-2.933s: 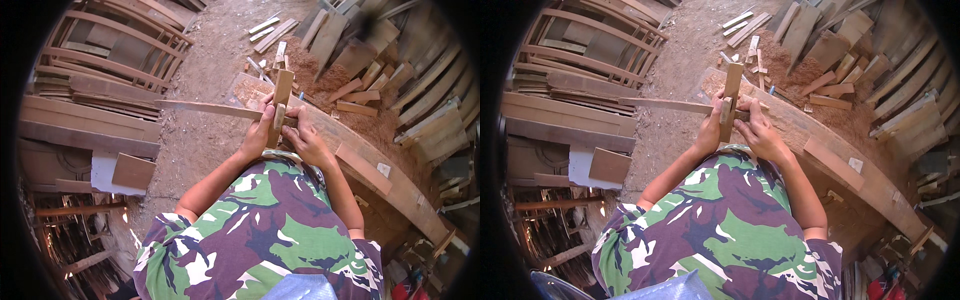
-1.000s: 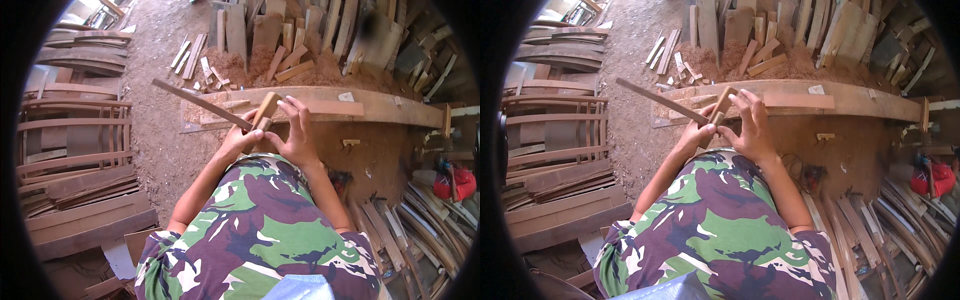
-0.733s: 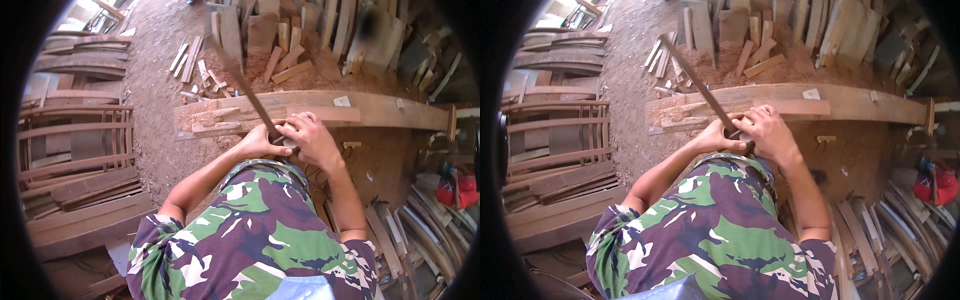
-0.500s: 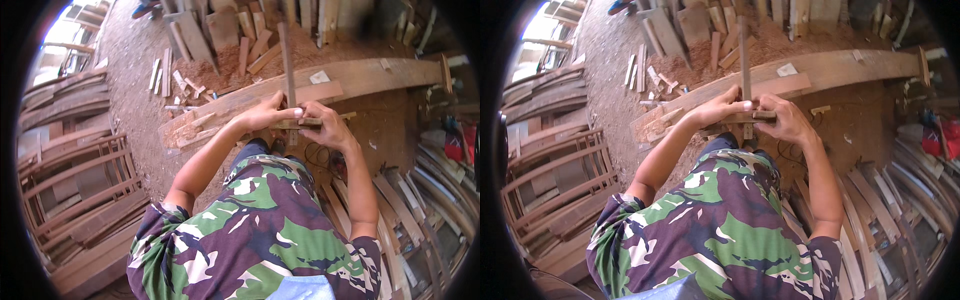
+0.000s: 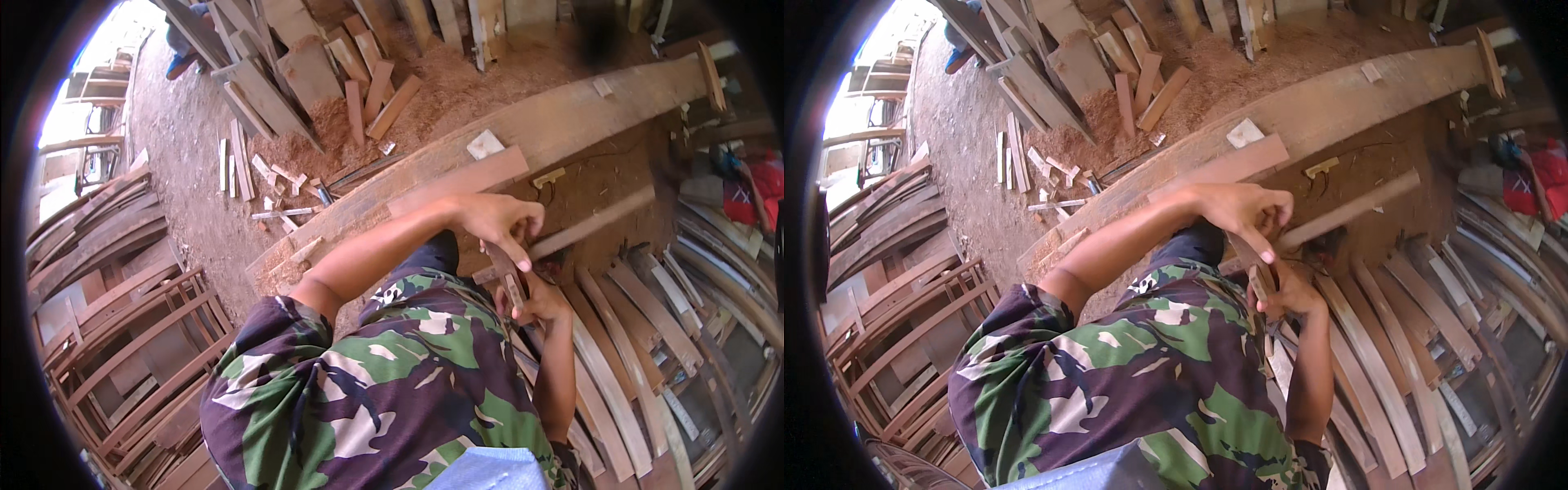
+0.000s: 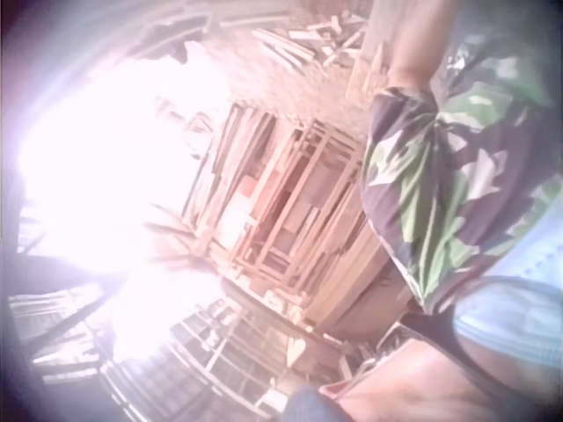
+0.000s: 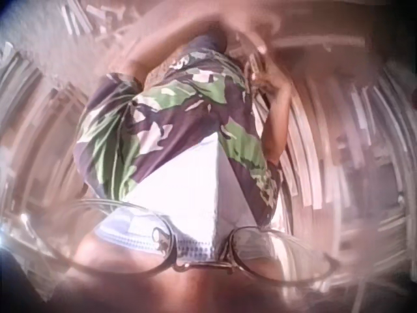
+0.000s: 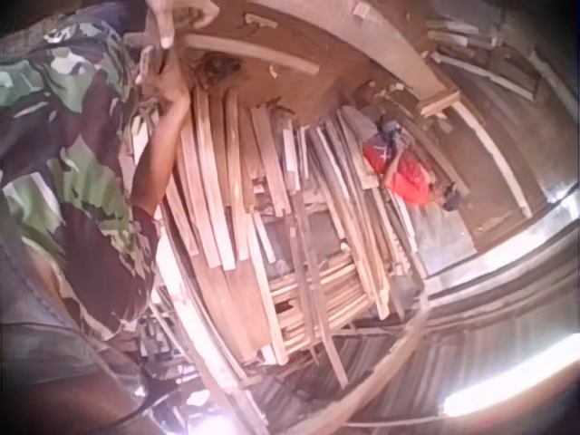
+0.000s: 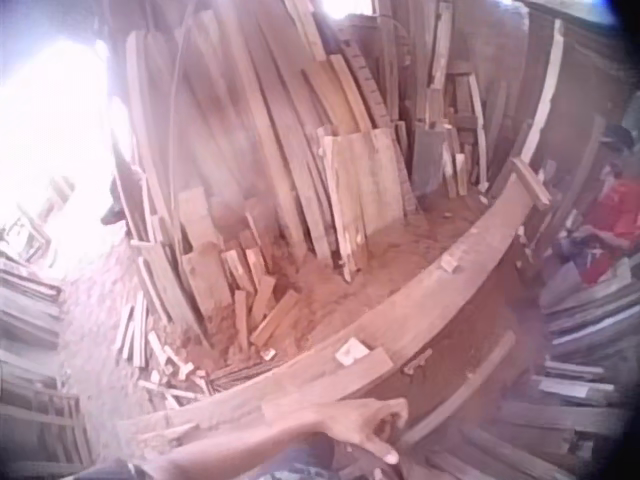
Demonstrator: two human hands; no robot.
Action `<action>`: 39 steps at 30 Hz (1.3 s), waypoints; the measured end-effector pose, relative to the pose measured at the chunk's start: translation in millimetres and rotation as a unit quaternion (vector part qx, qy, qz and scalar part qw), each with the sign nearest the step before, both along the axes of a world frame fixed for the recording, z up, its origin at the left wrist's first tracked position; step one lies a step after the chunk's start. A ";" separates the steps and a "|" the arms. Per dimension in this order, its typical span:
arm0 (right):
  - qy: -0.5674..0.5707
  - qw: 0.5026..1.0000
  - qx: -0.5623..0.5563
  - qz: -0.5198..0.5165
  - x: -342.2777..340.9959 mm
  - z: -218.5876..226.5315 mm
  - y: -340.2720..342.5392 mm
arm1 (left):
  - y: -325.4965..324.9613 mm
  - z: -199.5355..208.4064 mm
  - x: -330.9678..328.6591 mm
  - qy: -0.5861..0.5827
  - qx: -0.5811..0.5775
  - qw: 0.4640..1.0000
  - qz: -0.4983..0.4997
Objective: The person saws through a wooden beam using a circular saw, then uses a wooden marking tool to measure and mark other wood pieces.
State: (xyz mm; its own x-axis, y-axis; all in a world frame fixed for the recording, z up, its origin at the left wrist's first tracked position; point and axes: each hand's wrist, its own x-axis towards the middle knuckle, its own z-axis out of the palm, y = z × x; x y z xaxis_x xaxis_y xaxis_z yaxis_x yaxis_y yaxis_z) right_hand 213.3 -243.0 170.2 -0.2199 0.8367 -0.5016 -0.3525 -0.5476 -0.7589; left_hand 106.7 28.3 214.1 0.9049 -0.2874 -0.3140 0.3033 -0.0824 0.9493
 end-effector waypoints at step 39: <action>-0.358 0.647 -0.437 -0.513 90.6 -153.3 77.7 | 385.6 -634.9 -16.8 0.197 0.550 0.649 0.487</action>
State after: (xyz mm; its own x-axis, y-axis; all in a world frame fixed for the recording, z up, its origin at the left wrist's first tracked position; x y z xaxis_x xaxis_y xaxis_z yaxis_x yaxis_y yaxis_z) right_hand 303.9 -165.3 16.9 0.7754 -0.3132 -0.5483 -0.6004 -0.6344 -0.4868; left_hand 90.0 413.9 -420.8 0.2755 0.9555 -0.1057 0.9217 -0.2313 0.3113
